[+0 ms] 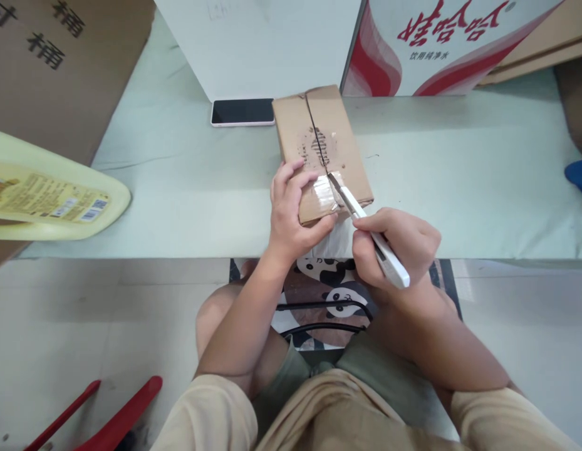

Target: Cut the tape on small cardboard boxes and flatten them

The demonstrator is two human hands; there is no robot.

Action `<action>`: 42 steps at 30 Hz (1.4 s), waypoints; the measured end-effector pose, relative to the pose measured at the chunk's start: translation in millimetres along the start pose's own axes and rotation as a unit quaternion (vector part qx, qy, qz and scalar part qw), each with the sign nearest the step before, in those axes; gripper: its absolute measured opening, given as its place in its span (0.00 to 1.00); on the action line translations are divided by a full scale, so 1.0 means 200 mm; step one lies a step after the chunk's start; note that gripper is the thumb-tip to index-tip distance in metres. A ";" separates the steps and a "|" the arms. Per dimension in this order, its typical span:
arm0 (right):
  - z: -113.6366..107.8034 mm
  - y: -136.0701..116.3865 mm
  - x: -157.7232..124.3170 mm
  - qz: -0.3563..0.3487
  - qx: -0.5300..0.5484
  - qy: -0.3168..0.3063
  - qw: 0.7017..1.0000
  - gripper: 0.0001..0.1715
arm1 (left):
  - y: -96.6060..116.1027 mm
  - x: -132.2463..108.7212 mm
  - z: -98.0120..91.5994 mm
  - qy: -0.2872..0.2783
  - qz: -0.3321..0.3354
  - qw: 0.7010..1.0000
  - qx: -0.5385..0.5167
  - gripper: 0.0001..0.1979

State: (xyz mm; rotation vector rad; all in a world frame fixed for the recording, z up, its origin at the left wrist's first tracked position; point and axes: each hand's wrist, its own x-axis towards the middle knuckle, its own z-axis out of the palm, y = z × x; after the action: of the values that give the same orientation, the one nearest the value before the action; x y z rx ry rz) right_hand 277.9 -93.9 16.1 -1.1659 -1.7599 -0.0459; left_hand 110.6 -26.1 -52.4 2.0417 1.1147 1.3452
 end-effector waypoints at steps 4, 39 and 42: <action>0.00 0.01 0.00 0.079 0.058 0.001 0.995 0.07 | -0.01 0.00 0.00 -0.006 0.009 1.000 0.004 0.35; -0.04 0.42 -0.08 0.304 0.399 0.199 0.842 0.15 | -0.07 0.00 -0.03 0.009 0.040 0.998 0.053 0.36; 0.02 0.46 -0.11 0.343 0.247 0.175 0.889 0.18 | -0.08 0.00 -0.03 0.025 0.053 0.998 0.012 0.35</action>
State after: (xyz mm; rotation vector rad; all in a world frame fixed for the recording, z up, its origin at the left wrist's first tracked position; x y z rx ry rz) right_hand 342.8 -57.1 -43.1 -1.2328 -0.8905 0.5524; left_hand 99.7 -16.9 -61.8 2.1213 1.0623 1.4482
